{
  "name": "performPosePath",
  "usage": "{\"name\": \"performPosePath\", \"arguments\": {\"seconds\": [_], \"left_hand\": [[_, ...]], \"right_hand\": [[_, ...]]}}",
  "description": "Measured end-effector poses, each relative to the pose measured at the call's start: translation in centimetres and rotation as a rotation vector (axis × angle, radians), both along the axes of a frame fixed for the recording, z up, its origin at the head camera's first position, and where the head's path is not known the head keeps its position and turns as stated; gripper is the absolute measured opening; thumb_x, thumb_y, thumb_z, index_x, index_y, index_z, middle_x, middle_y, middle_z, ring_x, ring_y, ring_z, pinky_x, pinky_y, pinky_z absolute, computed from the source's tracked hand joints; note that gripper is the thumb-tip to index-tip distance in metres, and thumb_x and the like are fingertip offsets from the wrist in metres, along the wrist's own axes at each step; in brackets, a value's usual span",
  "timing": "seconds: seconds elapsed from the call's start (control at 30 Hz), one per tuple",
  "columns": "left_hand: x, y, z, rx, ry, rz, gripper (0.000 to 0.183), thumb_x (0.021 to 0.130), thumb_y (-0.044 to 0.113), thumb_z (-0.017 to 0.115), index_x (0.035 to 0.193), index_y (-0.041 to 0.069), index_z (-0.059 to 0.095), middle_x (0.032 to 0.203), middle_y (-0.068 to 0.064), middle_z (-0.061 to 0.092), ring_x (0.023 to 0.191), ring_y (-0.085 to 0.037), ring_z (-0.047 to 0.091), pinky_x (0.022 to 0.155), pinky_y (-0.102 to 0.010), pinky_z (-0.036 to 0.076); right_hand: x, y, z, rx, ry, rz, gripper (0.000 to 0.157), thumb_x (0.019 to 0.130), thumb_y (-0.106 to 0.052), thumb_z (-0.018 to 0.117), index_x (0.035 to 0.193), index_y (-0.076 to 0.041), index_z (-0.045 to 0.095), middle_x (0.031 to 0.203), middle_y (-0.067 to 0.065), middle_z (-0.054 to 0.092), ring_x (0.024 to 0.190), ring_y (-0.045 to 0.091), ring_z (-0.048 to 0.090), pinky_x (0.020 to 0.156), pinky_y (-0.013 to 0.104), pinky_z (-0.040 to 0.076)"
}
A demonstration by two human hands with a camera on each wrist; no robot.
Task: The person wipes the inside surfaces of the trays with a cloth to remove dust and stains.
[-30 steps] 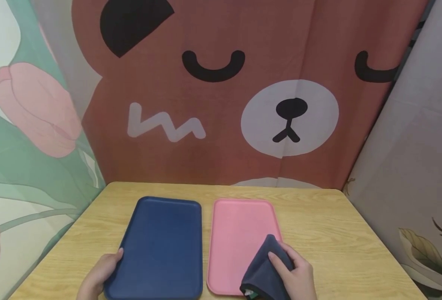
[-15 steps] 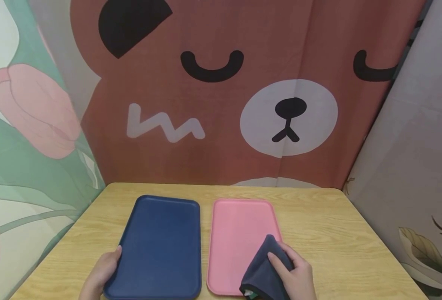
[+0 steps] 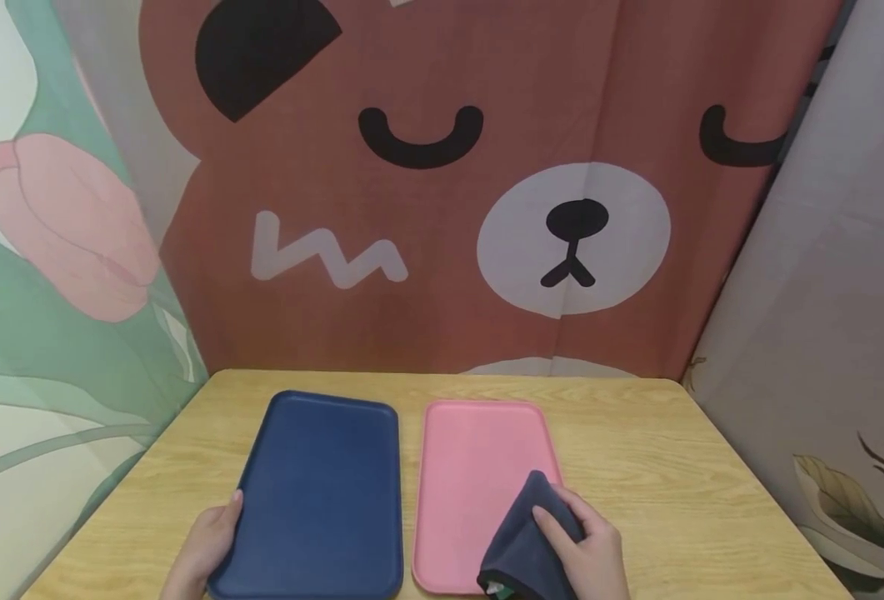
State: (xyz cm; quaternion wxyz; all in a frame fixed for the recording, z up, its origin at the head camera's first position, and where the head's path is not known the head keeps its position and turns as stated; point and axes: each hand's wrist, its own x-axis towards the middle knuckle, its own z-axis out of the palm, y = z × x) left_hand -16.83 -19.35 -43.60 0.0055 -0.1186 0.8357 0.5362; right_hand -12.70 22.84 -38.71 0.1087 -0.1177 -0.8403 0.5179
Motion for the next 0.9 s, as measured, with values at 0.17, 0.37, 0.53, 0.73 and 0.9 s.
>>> {"name": "performPosePath", "arguments": {"seconds": [0.17, 0.37, 0.53, 0.73, 0.9], "left_hand": [[0.1, -0.1, 0.2, -0.027, 0.002, 0.015, 0.060, 0.098, 0.036, 0.021, 0.067, -0.002, 0.057, 0.058, -0.005, 0.050, 0.055, -0.018, 0.048, 0.055, -0.031, 0.040], [0.5, 0.1, 0.7, -0.007, 0.035, 0.039, 0.061, 0.098, 0.036, 0.021, 0.067, -0.003, 0.057, 0.057, -0.005, 0.051, 0.054, -0.018, 0.049, 0.053, -0.031, 0.041], [0.7, 0.9, 1.4, 0.037, 0.063, 0.087, 0.063, 0.098, 0.037, 0.022, 0.086, -0.012, 0.060, 0.067, -0.010, 0.057, 0.062, -0.017, 0.053, 0.059, -0.031, 0.042], [0.6, 2.4, 2.2, 0.077, 0.087, 0.129, 0.064, 0.097, 0.038, 0.022, 0.105, -0.015, 0.055, 0.084, -0.016, 0.062, 0.075, -0.017, 0.056, 0.066, -0.031, 0.043], [0.6, 3.7, 2.7, 0.098, 0.132, 0.139, 0.060, 0.098, 0.037, 0.024, 0.095, -0.012, 0.059, 0.073, -0.012, 0.061, 0.067, -0.016, 0.055, 0.060, -0.029, 0.044]], "right_hand": [[0.0, 0.0, -0.1, -0.014, -0.010, -0.001, 0.053, 0.081, -0.036, 0.064, 0.119, 0.000, 0.054, 0.114, 0.017, 0.056, 0.085, 0.008, 0.058, 0.068, 0.022, 0.047], [0.0, -0.1, 0.0, -0.030, -0.008, 0.005, 0.053, 0.082, -0.036, 0.064, 0.119, 0.000, 0.054, 0.113, 0.017, 0.057, 0.083, 0.010, 0.059, 0.068, 0.023, 0.048], [0.0, -0.2, 0.0, -0.035, -0.005, 0.006, 0.051, 0.082, -0.035, 0.064, 0.119, -0.001, 0.054, 0.112, 0.017, 0.057, 0.080, 0.007, 0.059, 0.066, 0.022, 0.047], [-0.1, -0.2, 0.0, -0.040, -0.005, 0.006, 0.051, 0.082, -0.035, 0.064, 0.119, 0.000, 0.054, 0.112, 0.017, 0.057, 0.079, 0.008, 0.059, 0.065, 0.022, 0.047], [0.0, -0.1, -0.1, -0.039, 0.003, 0.006, 0.052, 0.082, -0.035, 0.064, 0.119, 0.000, 0.054, 0.112, 0.018, 0.057, 0.079, 0.007, 0.059, 0.066, 0.022, 0.047]]}}
